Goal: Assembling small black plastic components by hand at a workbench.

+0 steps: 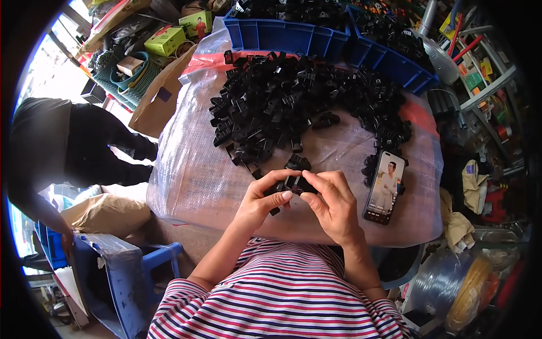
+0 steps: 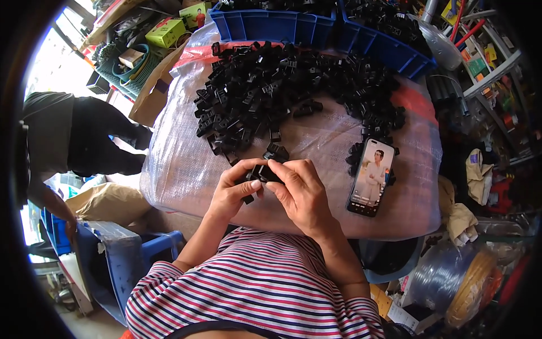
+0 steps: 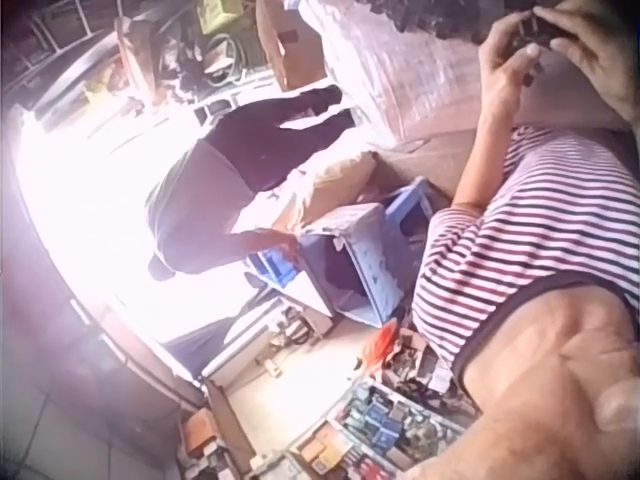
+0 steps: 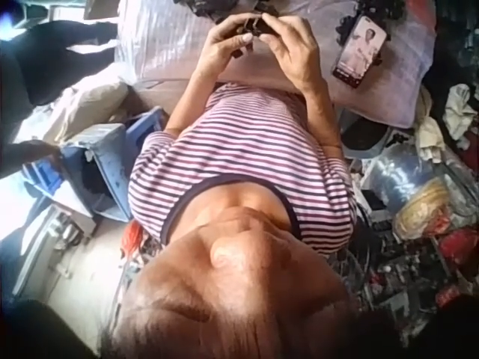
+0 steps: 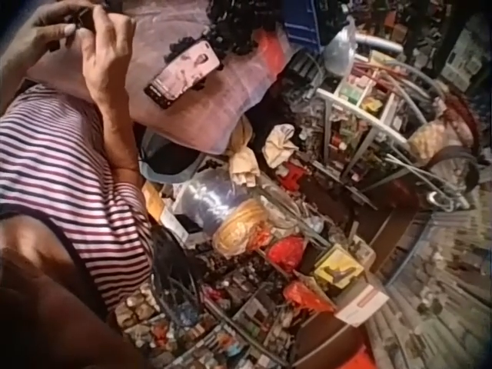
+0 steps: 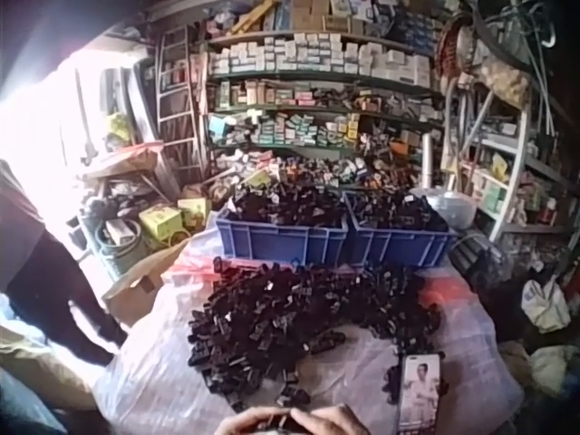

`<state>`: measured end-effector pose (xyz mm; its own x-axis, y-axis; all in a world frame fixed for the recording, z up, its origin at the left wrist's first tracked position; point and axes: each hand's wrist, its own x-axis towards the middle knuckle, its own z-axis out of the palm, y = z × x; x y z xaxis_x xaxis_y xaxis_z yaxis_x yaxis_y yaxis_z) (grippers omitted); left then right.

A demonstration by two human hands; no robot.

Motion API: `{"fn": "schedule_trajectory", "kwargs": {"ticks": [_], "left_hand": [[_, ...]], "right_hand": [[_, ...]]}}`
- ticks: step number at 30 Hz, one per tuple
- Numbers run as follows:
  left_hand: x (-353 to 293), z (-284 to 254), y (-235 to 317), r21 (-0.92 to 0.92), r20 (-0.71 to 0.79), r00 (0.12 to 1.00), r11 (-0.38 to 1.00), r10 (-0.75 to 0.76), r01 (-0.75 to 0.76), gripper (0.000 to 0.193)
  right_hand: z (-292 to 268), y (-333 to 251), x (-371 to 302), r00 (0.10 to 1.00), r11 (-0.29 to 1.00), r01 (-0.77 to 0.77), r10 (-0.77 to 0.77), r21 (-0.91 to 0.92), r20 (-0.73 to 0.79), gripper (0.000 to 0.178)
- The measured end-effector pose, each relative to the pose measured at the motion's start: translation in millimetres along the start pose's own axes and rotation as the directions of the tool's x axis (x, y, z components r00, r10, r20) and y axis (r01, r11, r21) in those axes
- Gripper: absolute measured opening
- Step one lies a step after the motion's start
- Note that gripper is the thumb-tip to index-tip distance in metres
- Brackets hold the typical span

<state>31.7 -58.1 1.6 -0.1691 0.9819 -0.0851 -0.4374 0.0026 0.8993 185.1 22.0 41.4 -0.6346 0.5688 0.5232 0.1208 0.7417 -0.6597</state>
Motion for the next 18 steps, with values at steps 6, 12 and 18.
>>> {"fn": "schedule_trajectory", "kwargs": {"ticks": [6, 12, 18], "left_hand": [[0.3, 2.8, -1.3, 0.044, 0.004, 1.0, 0.999, -0.015, 0.014, 0.038], [-2.4, 5.1, -4.5, 0.005, -0.048, 0.996, 0.997, 0.077, -0.077, 0.045], [-5.6, 8.3, -16.5, -0.005, -0.179, 0.978, 0.994, 0.108, -0.111, 0.033]], "right_hand": [[4.3, 6.7, -1.9, 0.998, 0.996, 0.057, -0.056, -0.074, 0.015, 0.034], [16.3, 12.4, -7.3, 0.995, 0.991, -0.102, 0.102, 0.088, 0.003, 0.038], [36.4, 16.2, -17.8, 0.955, 0.893, -0.295, 0.288, 0.34, 0.073, 0.039]]}}
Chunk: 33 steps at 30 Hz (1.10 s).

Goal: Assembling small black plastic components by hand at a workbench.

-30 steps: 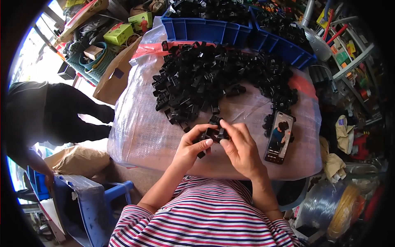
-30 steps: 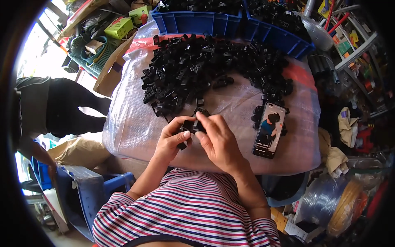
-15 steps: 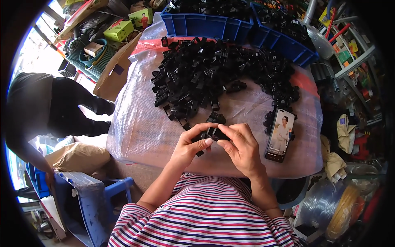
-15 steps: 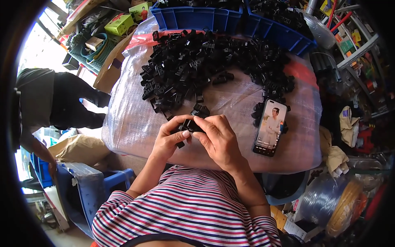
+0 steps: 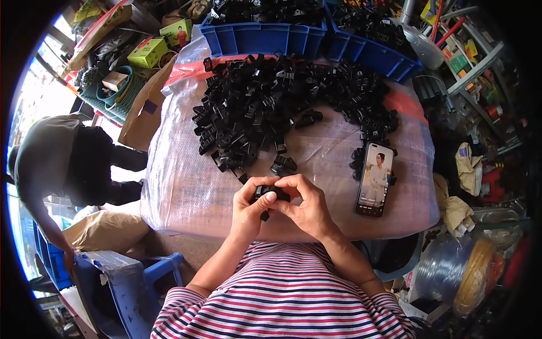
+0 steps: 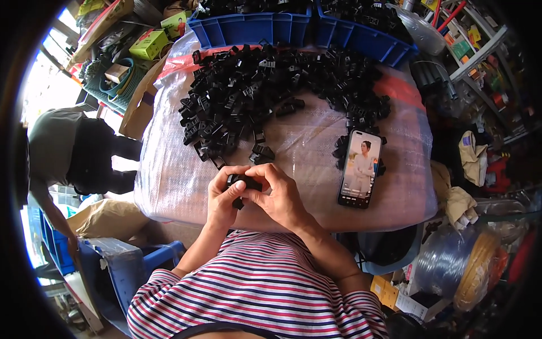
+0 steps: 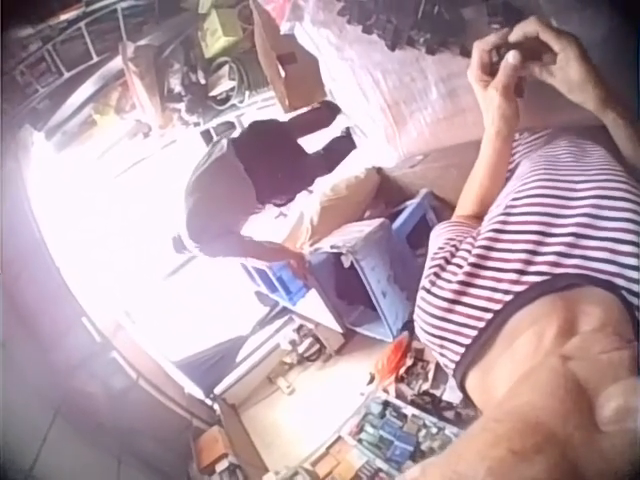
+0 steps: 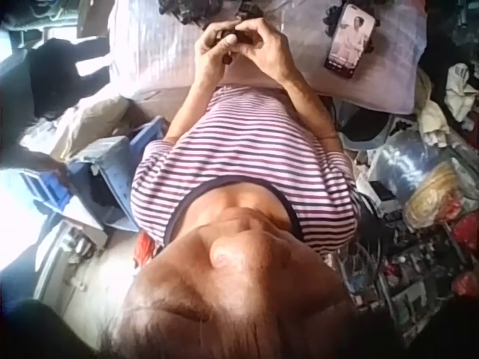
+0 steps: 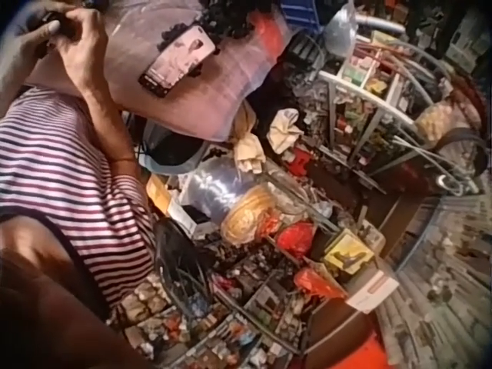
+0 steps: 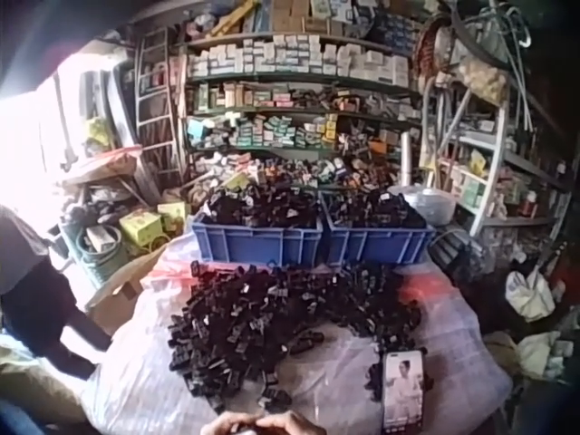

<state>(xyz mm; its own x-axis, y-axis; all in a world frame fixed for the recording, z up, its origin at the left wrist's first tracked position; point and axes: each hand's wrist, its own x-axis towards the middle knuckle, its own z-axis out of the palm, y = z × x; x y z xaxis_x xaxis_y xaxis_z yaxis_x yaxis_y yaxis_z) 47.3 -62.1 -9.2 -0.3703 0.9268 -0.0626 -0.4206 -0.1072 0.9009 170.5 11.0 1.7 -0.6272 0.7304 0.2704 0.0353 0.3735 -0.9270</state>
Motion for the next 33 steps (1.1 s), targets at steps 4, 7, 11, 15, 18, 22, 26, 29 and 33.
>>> {"fn": "schedule_trajectory", "kwargs": {"ticks": [4, 7, 11, 15, 18, 22, 26, 29, 33], "left_hand": [[-0.3, -9.8, -6.0, -0.237, -0.004, 0.991, 0.963, -0.133, 0.128, 0.025], [6.2, -30.6, -6.4, -0.591, 0.078, 0.97, 0.774, -0.228, 0.229, 0.029], [12.4, -32.1, 2.3, -0.793, 0.225, 0.959, 0.539, -0.173, 0.283, 0.037], [12.9, -30.2, 1.8, -0.845, 0.319, 0.942, 0.419, -0.102, 0.332, 0.048], [11.6, -37.3, -4.9, -0.856, 0.359, 0.929, 0.365, -0.089, 0.365, 0.05], [11.8, -35.3, -4.5, -0.809, 0.307, 0.941, 0.481, -0.143, 0.337, 0.044], [14.9, -23.6, 2.3, -0.627, 0.2, 0.971, 0.744, -0.134, 0.232, 0.04], [12.2, -12.8, 6.6, -0.525, 0.143, 0.981, 0.83, -0.13, 0.187, 0.04], [8.6, -15.1, 9.6, -0.414, 0.068, 0.995, 0.905, -0.078, 0.099, 0.037]], "right_hand": [[-17.3, -2.8, 10.7, 0.972, 0.994, -0.068, 0.046, 0.087, 0.232, 0.035], [-47.8, 0.6, 44.2, 0.996, 0.93, 0.072, -0.049, -0.362, 0.071, 0.031], [-41.9, 12.1, 62.5, 0.967, 0.837, 0.239, -0.158, -0.492, 0.2, 0.029], [-26.6, 18.6, 56.7, 0.978, 0.888, 0.154, -0.074, -0.433, 0.196, 0.034], [-27.2, 12.1, 53.8, 0.989, 0.943, -0.037, 0.081, -0.332, 0.121, 0.036], [-37.5, 11.1, 46.4, 0.958, 0.972, -0.234, 0.233, -0.016, 0.165, 0.033], [-16.9, -14.5, 32.3, 0.975, 0.752, -0.172, 0.222, 0.636, 0.001, 0.036], [-1.6, -17.6, 24.7, 0.973, 0.888, -0.21, 0.229, 0.41, 0.002, 0.04], [-13.9, -18.1, 34.5, 0.998, 0.996, 0.038, -0.032, -0.086, 0.063, 0.034]]}}
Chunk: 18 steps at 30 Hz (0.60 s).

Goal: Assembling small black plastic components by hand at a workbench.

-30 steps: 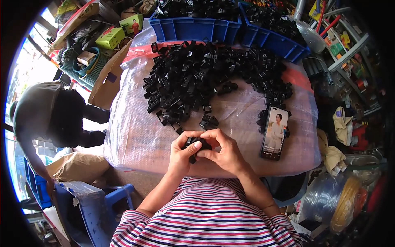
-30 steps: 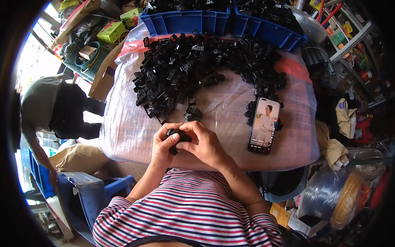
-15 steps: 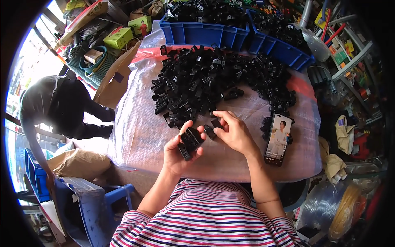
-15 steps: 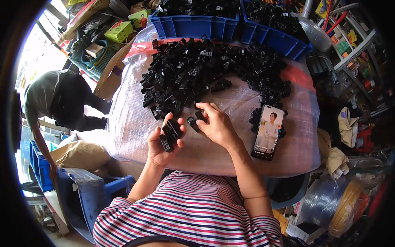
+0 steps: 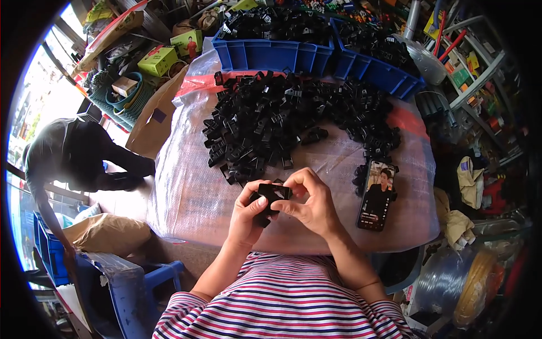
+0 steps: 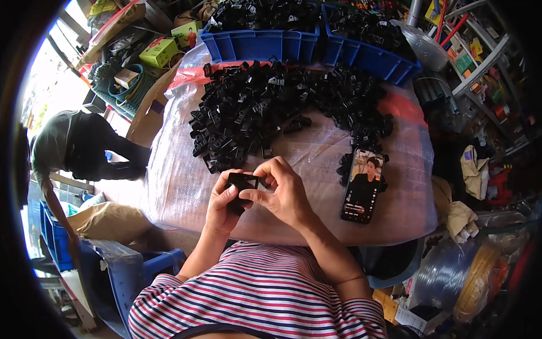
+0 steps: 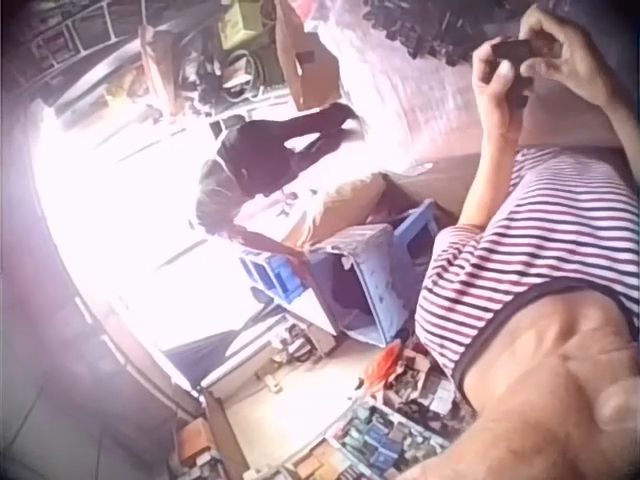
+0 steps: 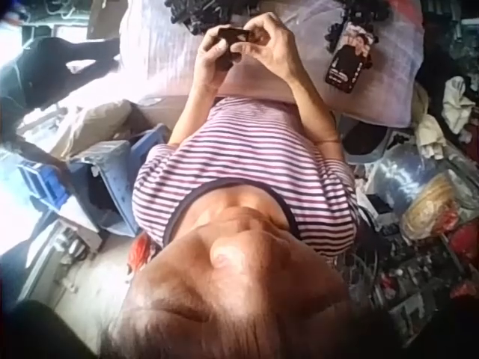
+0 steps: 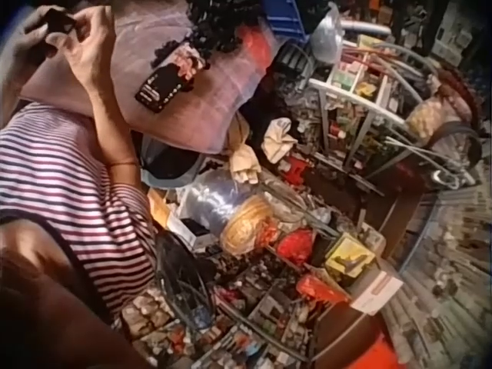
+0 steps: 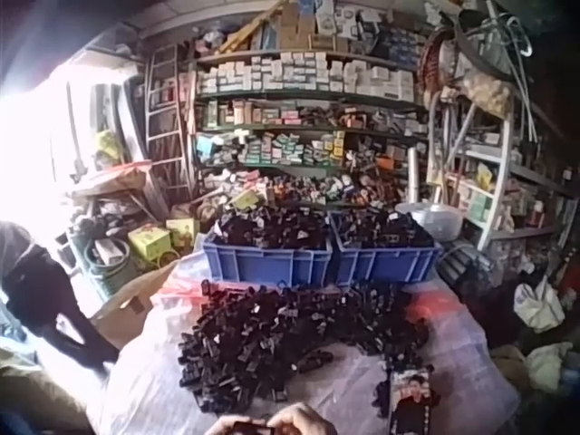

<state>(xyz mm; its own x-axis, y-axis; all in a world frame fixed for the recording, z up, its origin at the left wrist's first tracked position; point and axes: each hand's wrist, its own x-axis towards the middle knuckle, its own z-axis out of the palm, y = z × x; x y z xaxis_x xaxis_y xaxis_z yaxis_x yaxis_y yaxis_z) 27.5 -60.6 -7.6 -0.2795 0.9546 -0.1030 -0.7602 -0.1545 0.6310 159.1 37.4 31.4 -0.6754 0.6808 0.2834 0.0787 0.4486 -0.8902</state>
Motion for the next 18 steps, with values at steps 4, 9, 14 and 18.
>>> {"fn": "schedule_trajectory", "kwargs": {"ticks": [4, 9, 14, 18], "left_hand": [[4.9, -8.0, 3.8, -0.002, -0.017, 1.0, 1.0, 0.019, -0.019, 0.033], [6.4, -8.6, -0.7, -0.085, 0.053, 0.998, 0.996, -0.017, 0.022, 0.036], [2.1, -10.7, -4.7, -0.076, 0.075, 0.997, 0.996, -0.03, 0.036, 0.037], [0.3, -5.3, -2.4, -0.016, 0.064, 0.998, 1.0, -0.018, 0.019, 0.036]], "right_hand": [[-23.3, 29.4, 39.6, 0.984, 0.969, 0.098, -0.128, -0.226, -0.122, 0.02], [-31.4, 93.0, 73.8, 0.979, 0.653, 0.016, -0.165, -0.757, -0.122, 0.027], [-28.2, 99.1, 71.8, 0.967, 0.753, -0.054, -0.124, -0.656, -0.222, 0.029], [-28.9, 84.4, 50.3, 0.959, 0.888, -0.001, -0.129, -0.459, -0.251, 0.03]]}}
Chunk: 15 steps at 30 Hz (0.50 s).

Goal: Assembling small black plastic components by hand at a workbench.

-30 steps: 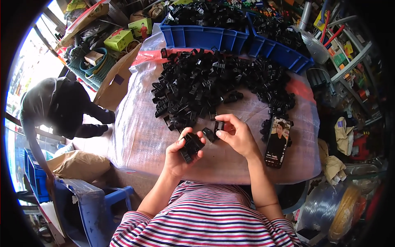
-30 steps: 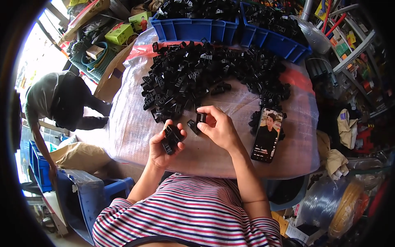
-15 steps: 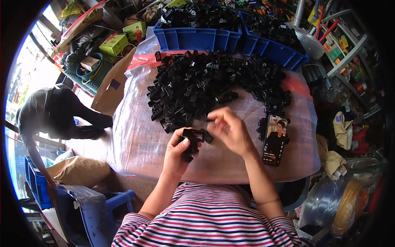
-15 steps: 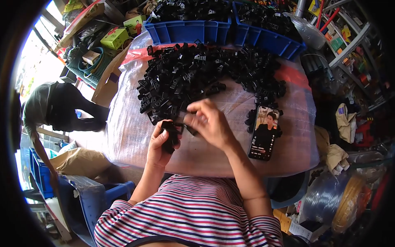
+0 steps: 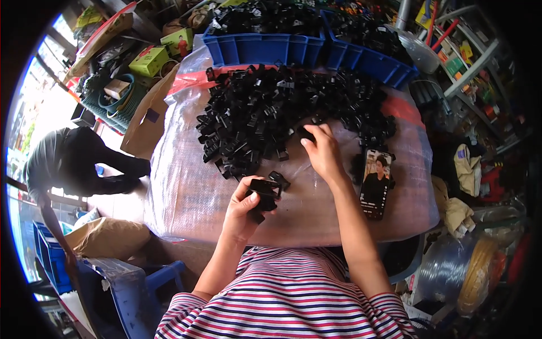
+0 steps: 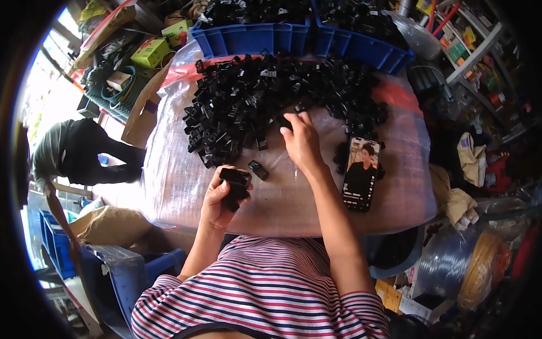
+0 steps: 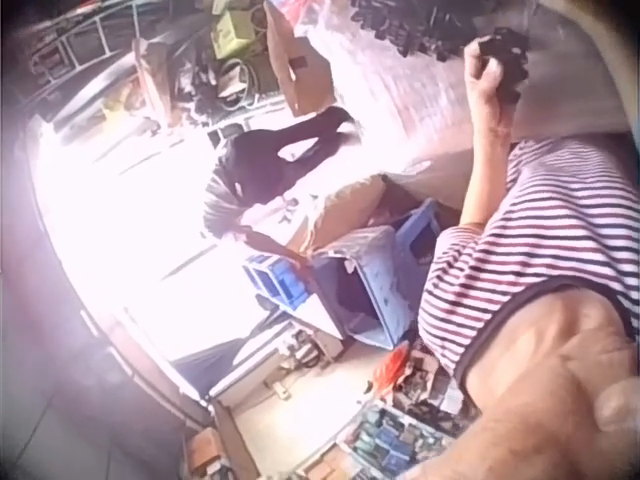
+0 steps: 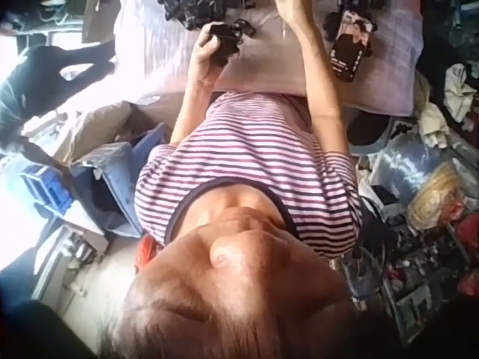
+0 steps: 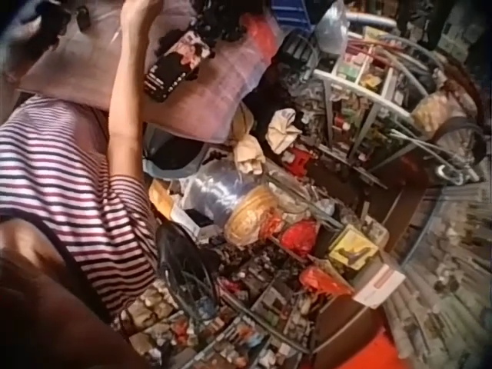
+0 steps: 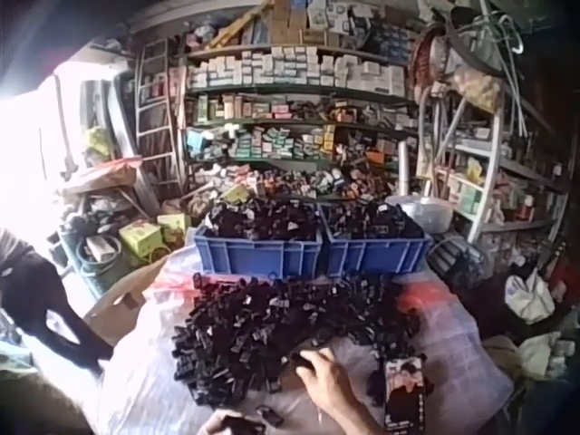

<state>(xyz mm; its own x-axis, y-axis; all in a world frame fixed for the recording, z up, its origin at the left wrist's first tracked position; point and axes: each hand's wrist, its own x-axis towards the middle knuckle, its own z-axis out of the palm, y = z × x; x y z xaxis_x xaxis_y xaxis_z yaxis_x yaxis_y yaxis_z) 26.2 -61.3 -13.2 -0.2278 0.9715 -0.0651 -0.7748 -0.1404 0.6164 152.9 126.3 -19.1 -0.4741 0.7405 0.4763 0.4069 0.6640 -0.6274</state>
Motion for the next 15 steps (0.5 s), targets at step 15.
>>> {"fn": "schedule_trajectory", "kwargs": {"ticks": [15], "left_hand": [[-1.0, 3.9, -0.8, 0.068, -0.028, 1.0, 0.998, 0.011, -0.009, 0.027]], "right_hand": [[-41.3, -101.0, -56.1, 0.98, 0.928, 0.084, -0.144, 0.364, 0.141, 0.035]]}}
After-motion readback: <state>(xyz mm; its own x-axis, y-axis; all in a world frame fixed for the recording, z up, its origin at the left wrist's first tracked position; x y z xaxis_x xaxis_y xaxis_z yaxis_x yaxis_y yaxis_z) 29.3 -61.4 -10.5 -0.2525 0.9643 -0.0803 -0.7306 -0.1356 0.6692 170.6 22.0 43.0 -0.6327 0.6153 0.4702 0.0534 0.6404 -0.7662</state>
